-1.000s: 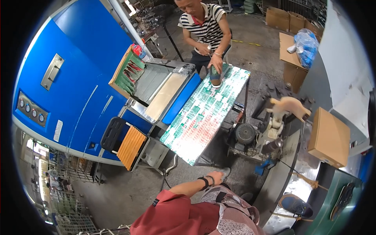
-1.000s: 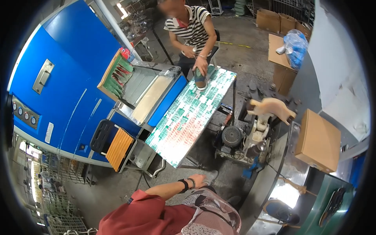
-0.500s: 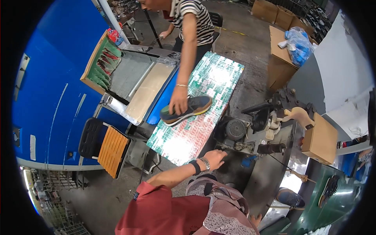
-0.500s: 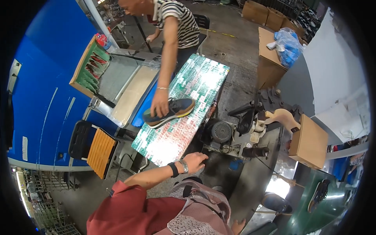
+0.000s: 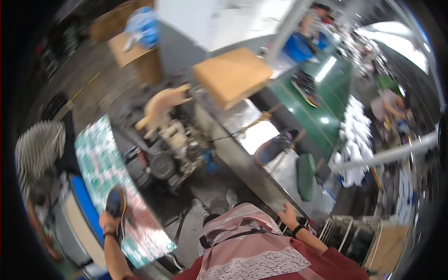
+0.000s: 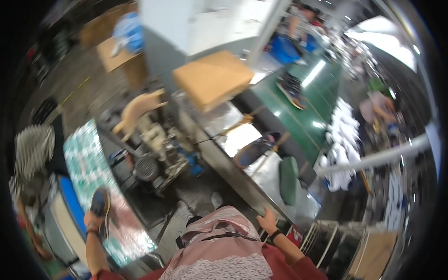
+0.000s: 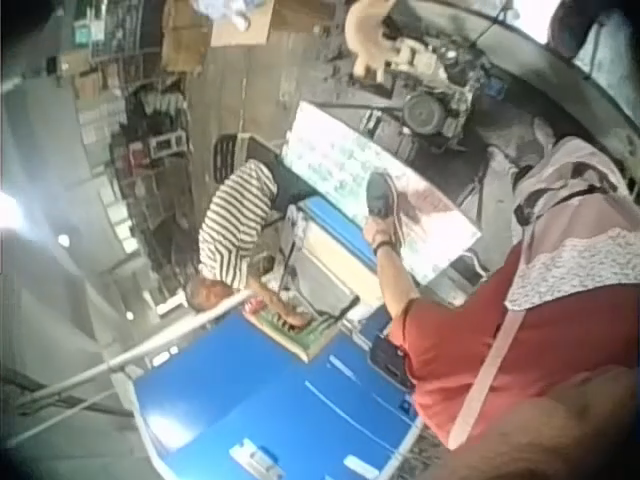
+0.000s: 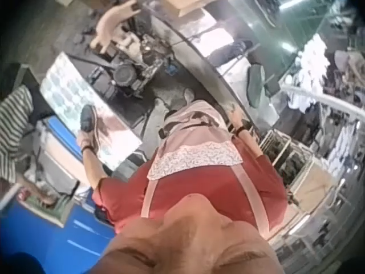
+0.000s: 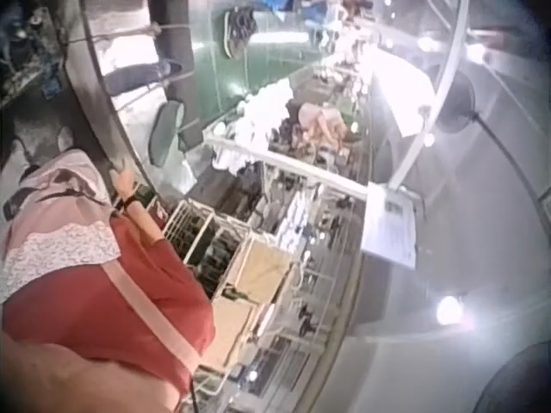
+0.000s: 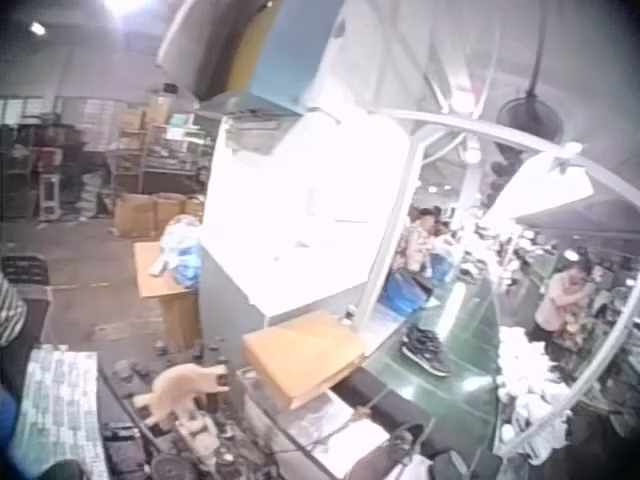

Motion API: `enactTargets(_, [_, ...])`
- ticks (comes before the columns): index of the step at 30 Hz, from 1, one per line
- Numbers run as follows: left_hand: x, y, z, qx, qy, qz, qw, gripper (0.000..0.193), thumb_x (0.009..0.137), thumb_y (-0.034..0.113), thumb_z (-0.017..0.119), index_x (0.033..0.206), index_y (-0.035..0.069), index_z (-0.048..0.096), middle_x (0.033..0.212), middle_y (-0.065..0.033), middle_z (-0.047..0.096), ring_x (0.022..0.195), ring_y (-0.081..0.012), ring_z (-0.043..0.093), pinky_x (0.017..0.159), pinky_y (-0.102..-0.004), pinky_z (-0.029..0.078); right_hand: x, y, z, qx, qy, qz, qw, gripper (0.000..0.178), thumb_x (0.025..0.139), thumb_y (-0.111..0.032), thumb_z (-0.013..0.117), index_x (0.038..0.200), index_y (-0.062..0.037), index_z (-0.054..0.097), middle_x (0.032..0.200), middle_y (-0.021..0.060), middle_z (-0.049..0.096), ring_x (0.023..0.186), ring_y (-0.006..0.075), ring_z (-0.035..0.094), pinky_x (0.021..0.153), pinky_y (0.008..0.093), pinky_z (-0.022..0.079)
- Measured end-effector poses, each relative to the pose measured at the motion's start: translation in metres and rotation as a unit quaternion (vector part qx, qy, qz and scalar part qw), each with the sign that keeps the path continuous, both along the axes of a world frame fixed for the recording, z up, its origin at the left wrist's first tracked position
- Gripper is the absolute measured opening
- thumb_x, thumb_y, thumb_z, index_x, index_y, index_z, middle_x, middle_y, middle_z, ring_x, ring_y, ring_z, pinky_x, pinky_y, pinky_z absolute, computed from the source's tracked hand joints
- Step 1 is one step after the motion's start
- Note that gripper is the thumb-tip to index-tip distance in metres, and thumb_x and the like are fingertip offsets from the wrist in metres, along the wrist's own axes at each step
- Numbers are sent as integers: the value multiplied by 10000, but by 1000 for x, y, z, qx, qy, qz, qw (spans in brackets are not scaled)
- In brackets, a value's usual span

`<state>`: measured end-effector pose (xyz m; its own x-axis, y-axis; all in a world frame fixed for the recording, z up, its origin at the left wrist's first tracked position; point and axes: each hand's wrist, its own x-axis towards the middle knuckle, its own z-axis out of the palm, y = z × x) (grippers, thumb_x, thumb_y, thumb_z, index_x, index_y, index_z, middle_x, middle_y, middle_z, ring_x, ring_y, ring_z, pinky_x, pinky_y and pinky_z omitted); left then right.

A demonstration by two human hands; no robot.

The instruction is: Placing shoe uppers onto shoe lasts and coordinating assembly steps at a workstation.

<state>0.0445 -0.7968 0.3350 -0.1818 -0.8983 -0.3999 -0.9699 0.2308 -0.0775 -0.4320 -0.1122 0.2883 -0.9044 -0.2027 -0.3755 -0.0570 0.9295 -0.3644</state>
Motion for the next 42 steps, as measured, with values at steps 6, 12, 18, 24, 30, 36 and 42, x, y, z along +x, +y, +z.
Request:
enactTargets(6, [-50, 92, 16, 26, -10, -71, 997, 929, 515, 508, 959, 1184, -25, 596, 1062, -243, 717, 985, -452, 685, 837, -492, 564, -12, -21, -6, -68, -71, -84, 992, 698, 822, -261, 767, 1404, 41, 527, 1306, 228, 657, 1137, 328, 678, 988, 395, 529])
enactTargets(12, [-248, 245, 135, 168, 277, -260, 910, 873, 569, 355, 955, 1267, -21, 587, 1146, -227, 700, 1044, -407, 679, 926, -441, 547, -71, -176, 39, -294, -587, -165, 736, 861, 976, -432, 682, 1588, -7, 250, 1586, 188, 369, 1350, 341, 486, 1022, 462, 503])
enactTargets(18, [-366, 307, 189, 3, 371, -565, 737, 766, 656, 137, 773, 1386, 30, 567, 1406, -159, 599, 1358, -346, 540, 1101, -485, 459, -94, -247, 142, -477, -619, 47, 622, 527, 1030, -338, 537, 1462, -45, 468, 1317, 89, 597, 1158, 191, 608, 966, 338, 517])
enactTargets(24, [-372, 319, 157, -107, 467, -457, 749, 569, 818, 93, 637, 1387, 110, 611, 1436, -65, 577, 1387, -339, 504, 1118, -525, 437, -115, -275, 155, -462, -649, -58, 602, 461, 992, -245, 532, 1406, -42, 532, 1174, 121, 699, 993, 185, 709, 854, 299, 574])
enactTargets(30, [-370, 303, 126, -168, 492, -369, 770, 674, 814, 37, 646, 1466, 172, 546, 1496, -165, 495, 1430, -392, 433, 1150, -530, 404, -97, -317, 175, -539, -383, 136, 738, 737, 844, -70, 561, 1560, -24, 391, 1435, 125, 558, 1201, 201, 603, 1013, 286, 465])
enactTargets(36, [-374, 265, 110, -133, 544, -208, 802, 1046, 669, -102, 705, 1601, 101, 277, 1548, -305, 331, 1427, -487, 361, 1163, -494, 387, -75, -401, 217, -475, 51, 360, 801, 847, 725, -54, 707, 1528, -40, 436, 1589, 249, 365, 1484, 362, 355, 1177, 416, 329])
enactTargets(42, [-374, 272, 102, -97, 611, -132, 774, 1025, 696, -126, 647, 1607, 40, 208, 1573, -296, 293, 1421, -490, 365, 1127, -469, 437, -47, -415, 241, -390, 160, 448, 789, 865, 718, -92, 731, 1534, -128, 449, 1599, 275, 308, 1446, 448, 381, 1143, 461, 380])
